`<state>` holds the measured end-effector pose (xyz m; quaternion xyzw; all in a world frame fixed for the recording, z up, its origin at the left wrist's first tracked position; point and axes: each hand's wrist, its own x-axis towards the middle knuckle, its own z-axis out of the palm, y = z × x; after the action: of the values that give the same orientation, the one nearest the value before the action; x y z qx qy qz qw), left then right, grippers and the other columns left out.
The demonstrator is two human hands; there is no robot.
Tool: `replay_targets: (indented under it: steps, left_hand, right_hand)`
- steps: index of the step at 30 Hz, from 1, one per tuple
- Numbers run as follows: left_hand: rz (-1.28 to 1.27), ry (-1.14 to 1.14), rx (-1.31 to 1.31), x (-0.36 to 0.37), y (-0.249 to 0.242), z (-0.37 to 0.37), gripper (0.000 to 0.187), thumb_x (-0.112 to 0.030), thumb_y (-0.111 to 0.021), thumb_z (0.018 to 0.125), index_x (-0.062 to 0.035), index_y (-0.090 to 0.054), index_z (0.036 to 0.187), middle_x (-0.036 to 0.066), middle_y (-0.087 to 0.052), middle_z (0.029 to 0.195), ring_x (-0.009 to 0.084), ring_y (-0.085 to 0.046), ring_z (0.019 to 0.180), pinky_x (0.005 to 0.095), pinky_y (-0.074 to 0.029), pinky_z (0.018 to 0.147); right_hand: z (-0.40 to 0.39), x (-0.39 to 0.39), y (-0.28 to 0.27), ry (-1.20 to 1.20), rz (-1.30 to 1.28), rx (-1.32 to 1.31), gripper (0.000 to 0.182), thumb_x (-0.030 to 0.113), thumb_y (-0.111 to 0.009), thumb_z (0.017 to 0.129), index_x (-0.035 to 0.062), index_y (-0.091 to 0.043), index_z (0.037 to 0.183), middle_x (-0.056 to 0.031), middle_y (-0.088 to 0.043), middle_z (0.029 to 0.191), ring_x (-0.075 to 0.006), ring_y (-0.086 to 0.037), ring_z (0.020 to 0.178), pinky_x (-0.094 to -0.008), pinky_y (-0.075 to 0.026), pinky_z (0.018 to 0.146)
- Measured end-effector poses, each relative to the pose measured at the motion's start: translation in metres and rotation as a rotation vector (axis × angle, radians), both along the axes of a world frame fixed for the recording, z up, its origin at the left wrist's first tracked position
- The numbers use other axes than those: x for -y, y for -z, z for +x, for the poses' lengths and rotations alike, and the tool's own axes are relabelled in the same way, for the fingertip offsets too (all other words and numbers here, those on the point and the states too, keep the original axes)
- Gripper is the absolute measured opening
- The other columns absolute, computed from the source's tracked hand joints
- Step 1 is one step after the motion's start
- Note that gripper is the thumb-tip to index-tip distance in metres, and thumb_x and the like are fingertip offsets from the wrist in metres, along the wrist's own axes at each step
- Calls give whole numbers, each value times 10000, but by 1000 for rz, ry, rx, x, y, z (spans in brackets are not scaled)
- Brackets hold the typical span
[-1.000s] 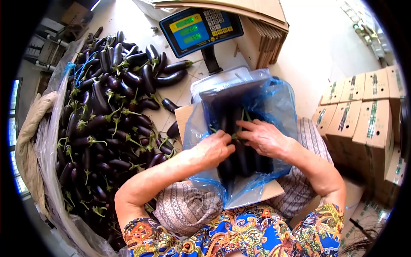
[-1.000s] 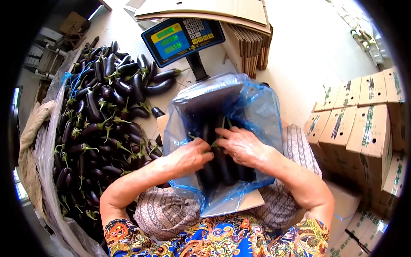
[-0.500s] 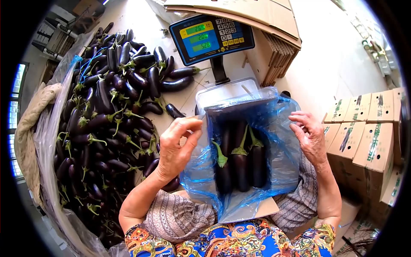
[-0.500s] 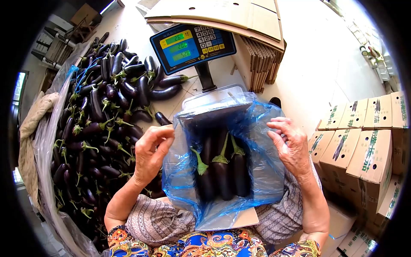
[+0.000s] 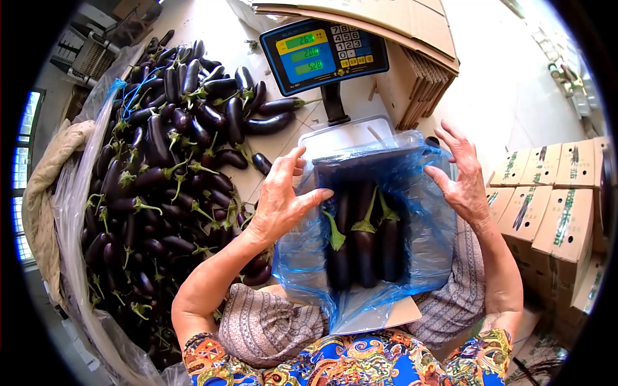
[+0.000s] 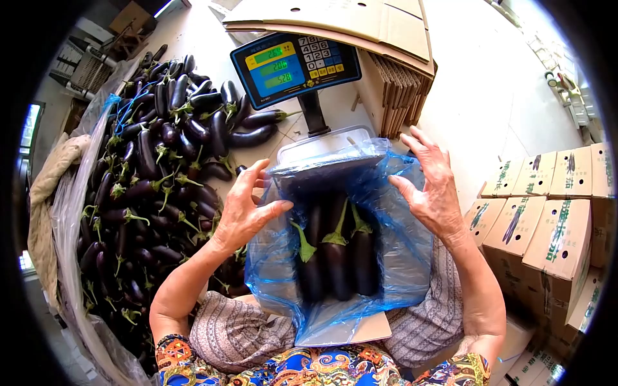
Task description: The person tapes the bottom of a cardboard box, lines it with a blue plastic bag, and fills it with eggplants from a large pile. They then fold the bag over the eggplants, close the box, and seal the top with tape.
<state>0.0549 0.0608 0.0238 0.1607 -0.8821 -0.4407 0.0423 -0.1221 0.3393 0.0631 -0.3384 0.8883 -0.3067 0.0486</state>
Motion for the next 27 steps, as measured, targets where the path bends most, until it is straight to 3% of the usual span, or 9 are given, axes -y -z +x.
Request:
replay_targets:
  steps: [8, 11, 13, 16, 19, 20, 21, 23, 27]
  left_hand:
    - [218, 19, 27, 8, 8, 14, 385, -150, -712, 871, 26, -600, 1194, 65, -673, 931, 103, -620, 789, 260, -529, 739]
    - [220, 61, 90, 1, -1, 8, 420, -178, -729, 863, 25, -587, 1203, 61, -671, 931, 106, -621, 805, 257, -525, 721]
    - [259, 44, 63, 0, 2, 2, 281, -166, -687, 898, 25, -626, 1094, 34, -646, 815, 89, -604, 741, 244, -512, 674]
    - [455, -33, 14, 4, -2, -8, 135, -127, -606, 952, -7, -659, 924, -10, -584, 690, 60, -549, 642, 220, -464, 606]
    - [593, -133, -117, 18, -14, -5, 111, -88, -569, 962, -22, -657, 975, -16, -593, 734, 54, -533, 655, 208, -437, 619]
    - [574, -129, -142, 21, -20, -1, 137, -63, -542, 964, -17, -655, 1026, -12, -600, 758, 54, -526, 666, 211, -434, 631]
    - [518, -109, -152, 23, -28, 4, 150, -61, -553, 945, -7, -668, 1025, -11, -599, 759, 62, -527, 657, 212, -432, 625]
    - [331, 15, -73, 15, -51, 17, 148, -62, -571, 916, 4, -680, 991, 2, -605, 749, 82, -549, 653, 223, -444, 617]
    - [-183, 891, 76, -8, -42, 58, 231, -83, -655, 836, -73, -684, 1065, 112, -629, 820, 316, -625, 687, 378, -525, 654]
  right_hand:
    - [4, -2, 7, 8, 2, 48, 658, 158, -748, 775, 71, -505, 1380, -164, -448, 1462, -362, -442, 1305, -452, -380, 1101]
    - [-7, 1, 15, -36, 8, 22, 666, 165, -721, 791, 65, -472, 1401, -189, -419, 1478, -400, -384, 1346, -467, -307, 1138]
    - [-15, 10, 25, -93, -10, -115, 588, 163, -694, 807, 72, -511, 1359, -215, -572, 1314, -377, -544, 1207, -445, -424, 1038]
    - [-28, 25, 14, -96, 221, 213, 362, 141, -664, 824, 50, -632, 1174, -189, -706, 978, -314, -690, 907, -428, -524, 823]
    - [-26, 25, 0, -124, 95, -4, 150, 103, -639, 840, 26, -686, 960, -126, -675, 681, -224, -660, 608, -380, -506, 605]
    - [-14, 26, -23, -18, -11, 192, 86, 69, -625, 849, 11, -687, 860, -106, -655, 662, -158, -614, 592, -306, -474, 569]
    - [-9, 21, -33, -41, -57, 173, 64, 49, -631, 847, 12, -682, 860, -86, -641, 656, -118, -571, 578, -266, -450, 551]
    - [10, 3, -43, -170, -128, 244, 35, 49, -652, 826, 22, -669, 840, -90, -651, 704, -148, -602, 611, -279, -467, 569]
    - [67, -44, -9, -700, 267, 198, 115, 156, -705, 787, 62, -651, 824, -121, -667, 795, -333, -650, 745, -407, -528, 665]
